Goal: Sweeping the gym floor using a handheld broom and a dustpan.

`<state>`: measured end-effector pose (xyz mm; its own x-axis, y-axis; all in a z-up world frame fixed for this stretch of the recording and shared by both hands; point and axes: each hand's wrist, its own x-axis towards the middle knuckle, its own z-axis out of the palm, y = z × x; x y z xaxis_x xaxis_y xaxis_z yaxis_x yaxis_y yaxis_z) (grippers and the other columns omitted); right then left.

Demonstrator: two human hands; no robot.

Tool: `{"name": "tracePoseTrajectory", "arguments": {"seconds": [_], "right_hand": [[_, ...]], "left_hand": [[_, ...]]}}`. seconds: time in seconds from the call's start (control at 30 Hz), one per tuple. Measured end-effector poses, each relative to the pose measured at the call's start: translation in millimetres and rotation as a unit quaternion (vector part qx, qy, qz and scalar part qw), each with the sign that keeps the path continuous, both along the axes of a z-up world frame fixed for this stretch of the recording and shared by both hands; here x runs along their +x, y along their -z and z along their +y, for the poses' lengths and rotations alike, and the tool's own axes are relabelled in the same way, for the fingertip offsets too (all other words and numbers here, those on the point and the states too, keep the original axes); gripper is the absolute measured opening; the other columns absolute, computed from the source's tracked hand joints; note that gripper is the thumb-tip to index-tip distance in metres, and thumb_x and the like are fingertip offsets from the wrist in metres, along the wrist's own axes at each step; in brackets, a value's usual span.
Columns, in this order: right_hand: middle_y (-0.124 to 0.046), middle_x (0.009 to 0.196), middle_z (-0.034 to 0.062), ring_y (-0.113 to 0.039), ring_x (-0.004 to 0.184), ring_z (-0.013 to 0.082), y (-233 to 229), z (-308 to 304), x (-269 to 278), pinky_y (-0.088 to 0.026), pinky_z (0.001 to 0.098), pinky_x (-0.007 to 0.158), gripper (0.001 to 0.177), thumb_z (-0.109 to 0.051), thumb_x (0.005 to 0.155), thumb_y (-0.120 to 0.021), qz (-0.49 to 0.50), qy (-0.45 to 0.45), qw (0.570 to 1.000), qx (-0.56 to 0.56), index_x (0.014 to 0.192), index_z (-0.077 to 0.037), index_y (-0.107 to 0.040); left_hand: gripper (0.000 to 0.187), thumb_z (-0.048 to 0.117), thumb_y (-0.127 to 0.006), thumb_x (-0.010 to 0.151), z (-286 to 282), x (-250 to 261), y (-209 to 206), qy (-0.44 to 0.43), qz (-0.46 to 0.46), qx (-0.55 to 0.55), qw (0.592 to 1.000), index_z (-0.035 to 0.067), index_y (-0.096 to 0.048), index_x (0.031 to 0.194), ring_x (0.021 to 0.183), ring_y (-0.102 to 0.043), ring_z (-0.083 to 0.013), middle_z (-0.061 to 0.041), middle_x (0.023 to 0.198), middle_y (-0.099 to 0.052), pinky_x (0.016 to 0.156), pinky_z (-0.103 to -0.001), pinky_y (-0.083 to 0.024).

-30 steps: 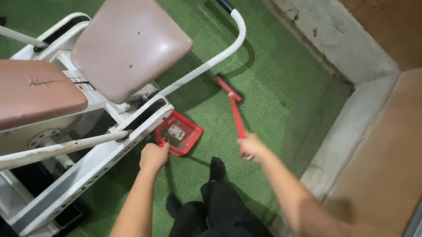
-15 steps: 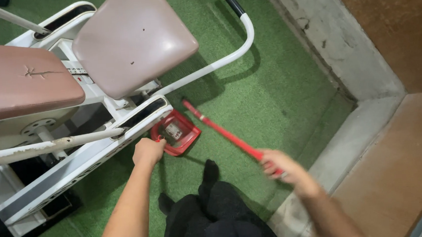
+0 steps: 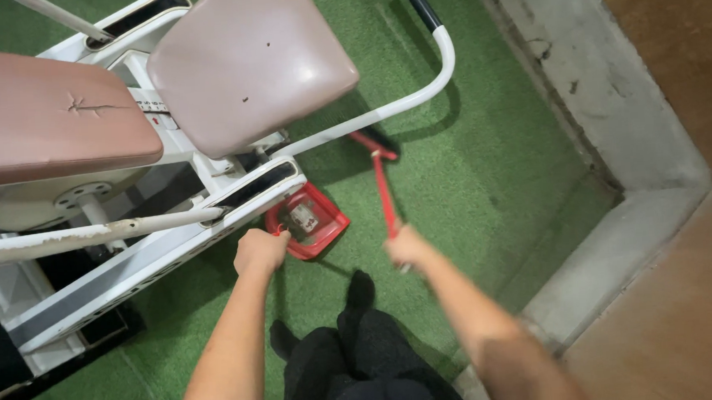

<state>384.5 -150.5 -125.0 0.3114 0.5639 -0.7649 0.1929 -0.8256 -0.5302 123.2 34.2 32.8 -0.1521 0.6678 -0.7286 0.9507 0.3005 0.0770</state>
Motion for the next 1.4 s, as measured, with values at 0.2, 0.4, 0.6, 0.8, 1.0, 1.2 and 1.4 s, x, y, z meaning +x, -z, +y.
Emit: {"name": "tracePoseTrajectory", "arguments": {"seconds": [0.2,0.4,0.6,0.8,1.0,1.2,1.4], "right_hand": [[-0.067,0.081,0.016,-0.069,0.069,0.026,20,-116,-58,-0.056,0.0388,0.066,0.092,-0.015,0.08,-0.076,-0.025,-0.18,0.979,0.091,0.158,-0.011,-0.028],[-0.037,0.054,-0.008,-0.033,0.038,0.0046,-161,-103,51,-0.026,0.0229,0.033,0.076,-0.002,0.088,-0.053,0.332,0.115,0.934,-0.068,0.159,-0.026,-0.04],[-0.043,0.052,-0.0006,-0.04,0.037,0.01,-125,-67,84,-0.036,0.0272,0.034,0.068,-0.005,0.092,-0.052,0.185,0.042,0.98,0.051,0.159,-0.018,-0.04],[-0.058,0.066,0.0042,-0.053,0.048,0.018,-37,1,17,-0.045,0.0372,0.045,0.078,-0.008,0.083,-0.063,0.055,0.06,0.996,0.023,0.156,-0.014,-0.039],[-0.072,0.086,0.0217,-0.069,0.066,0.0274,27,-64,-48,-0.055,0.0391,0.063,0.078,-0.013,0.08,-0.066,-0.069,-0.234,0.969,0.033,0.154,-0.006,-0.04],[-0.039,0.056,0.0004,-0.035,0.04,0.0109,-180,-78,2,-0.031,0.0278,0.035,0.076,-0.012,0.086,-0.056,0.212,0.012,0.974,-0.083,0.16,-0.024,-0.039],[-0.043,0.054,-0.001,-0.038,0.039,0.0113,-180,-60,-15,-0.032,0.0297,0.035,0.076,-0.01,0.087,-0.057,0.142,0.07,0.987,-0.026,0.159,-0.022,-0.035]], "left_hand": [[0.065,0.059,-0.072,0.084,10,-3,0,-0.002,-0.005,-0.007,1.0,0.002,-0.076,0.115,0.112,-0.072,-0.034,-0.02,0.121,-0.074,0.095,-0.044,-0.057],[0.064,0.058,-0.073,0.083,11,-11,6,0.006,-0.017,0.007,1.0,0.002,-0.075,0.116,0.113,-0.071,-0.0352,-0.02,0.123,-0.073,0.095,-0.045,-0.057],[0.066,0.058,-0.074,0.082,8,-14,16,0.007,-0.021,0.015,1.0,0.002,-0.075,0.117,0.115,-0.07,-0.0353,-0.02,0.125,-0.072,0.097,-0.045,-0.056],[0.064,0.055,-0.075,0.082,6,-13,13,0.0,-0.022,0.01,1.0,0.002,-0.073,0.118,0.115,-0.07,-0.0357,-0.021,0.125,-0.071,0.096,-0.045,-0.056],[0.061,0.054,-0.073,0.084,7,-21,3,0.021,-0.042,0.012,0.999,0.002,-0.075,0.116,0.114,-0.07,-0.0357,-0.021,0.124,-0.072,0.096,-0.044,-0.056],[0.061,0.054,-0.074,0.083,14,-39,10,0.038,-0.059,0.005,0.998,0.003,-0.075,0.117,0.116,-0.069,-0.0347,-0.021,0.125,-0.071,0.098,-0.045,-0.055],[0.06,0.054,-0.072,0.085,9,-41,11,0.061,-0.058,0.014,0.996,0.001,-0.076,0.114,0.115,-0.07,-0.0361,-0.022,0.123,-0.071,0.097,-0.046,-0.055]]}}
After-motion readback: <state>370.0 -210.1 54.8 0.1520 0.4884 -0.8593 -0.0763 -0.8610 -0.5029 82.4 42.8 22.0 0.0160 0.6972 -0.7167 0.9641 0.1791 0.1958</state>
